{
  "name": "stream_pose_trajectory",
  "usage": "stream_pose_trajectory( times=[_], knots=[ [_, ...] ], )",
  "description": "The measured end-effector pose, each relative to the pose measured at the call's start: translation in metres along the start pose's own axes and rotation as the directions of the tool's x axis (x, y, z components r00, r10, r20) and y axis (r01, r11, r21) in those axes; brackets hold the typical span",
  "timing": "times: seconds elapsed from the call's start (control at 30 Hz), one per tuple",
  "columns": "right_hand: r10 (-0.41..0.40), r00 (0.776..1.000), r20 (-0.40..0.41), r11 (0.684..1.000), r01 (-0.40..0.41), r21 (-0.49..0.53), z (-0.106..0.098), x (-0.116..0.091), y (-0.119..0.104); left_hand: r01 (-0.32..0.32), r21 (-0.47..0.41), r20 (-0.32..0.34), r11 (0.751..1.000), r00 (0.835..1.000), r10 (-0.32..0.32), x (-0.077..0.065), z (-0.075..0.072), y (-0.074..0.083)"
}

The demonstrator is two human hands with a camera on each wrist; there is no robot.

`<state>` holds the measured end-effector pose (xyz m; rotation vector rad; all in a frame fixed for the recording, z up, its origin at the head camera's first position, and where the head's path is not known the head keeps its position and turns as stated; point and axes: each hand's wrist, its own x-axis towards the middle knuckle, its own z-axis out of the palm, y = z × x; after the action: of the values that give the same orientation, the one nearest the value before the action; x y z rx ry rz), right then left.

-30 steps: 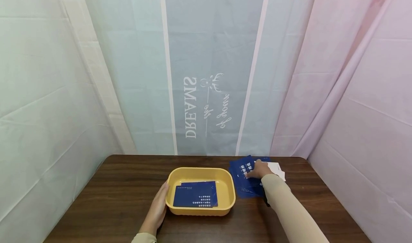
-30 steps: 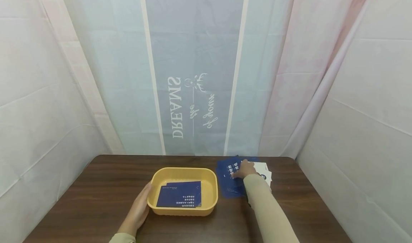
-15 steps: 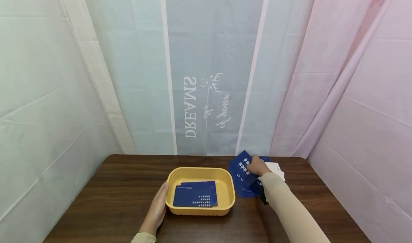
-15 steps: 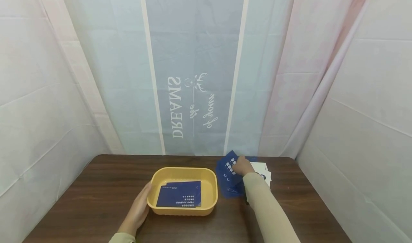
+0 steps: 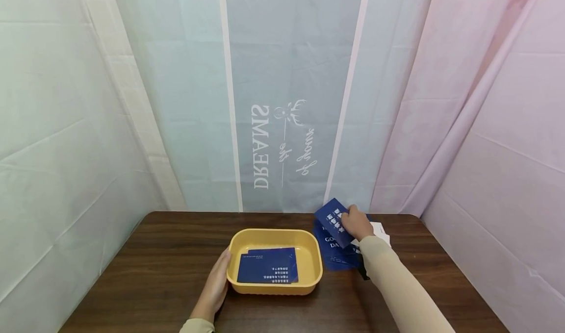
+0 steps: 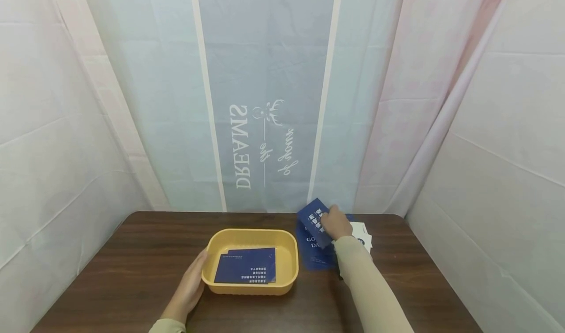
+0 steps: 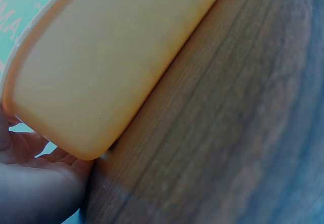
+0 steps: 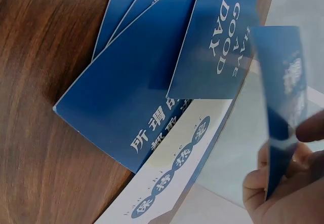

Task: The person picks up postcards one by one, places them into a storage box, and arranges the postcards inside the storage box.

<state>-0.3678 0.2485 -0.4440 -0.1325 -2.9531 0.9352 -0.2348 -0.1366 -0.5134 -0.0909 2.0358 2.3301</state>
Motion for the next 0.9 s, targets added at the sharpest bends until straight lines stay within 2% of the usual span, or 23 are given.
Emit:
stream_pose_trajectory(
  times=[0.33, 0.7, 0.9],
  knots=[
    [-0.091, 0.991, -0.100, 0.996, 0.090, -0.007, 0.001, 0.001, -0.010, -0.012, 0.002, -0.001, 1.000, 1.000, 0.012, 0.000, 0.000, 0.001],
    [-0.187, 0.980, -0.063, 0.981, 0.189, 0.030, 0.011, -0.003, -0.047, -0.010, -0.001, 0.001, 1.000, 1.000, 0.010, 0.000, -0.001, 0.002],
    [-0.292, 0.956, -0.021, 0.954, 0.292, 0.064, 0.019, -0.015, -0.071, -0.011, -0.004, 0.011, 1.000, 1.000, 0.011, -0.001, -0.001, 0.002]
  ],
)
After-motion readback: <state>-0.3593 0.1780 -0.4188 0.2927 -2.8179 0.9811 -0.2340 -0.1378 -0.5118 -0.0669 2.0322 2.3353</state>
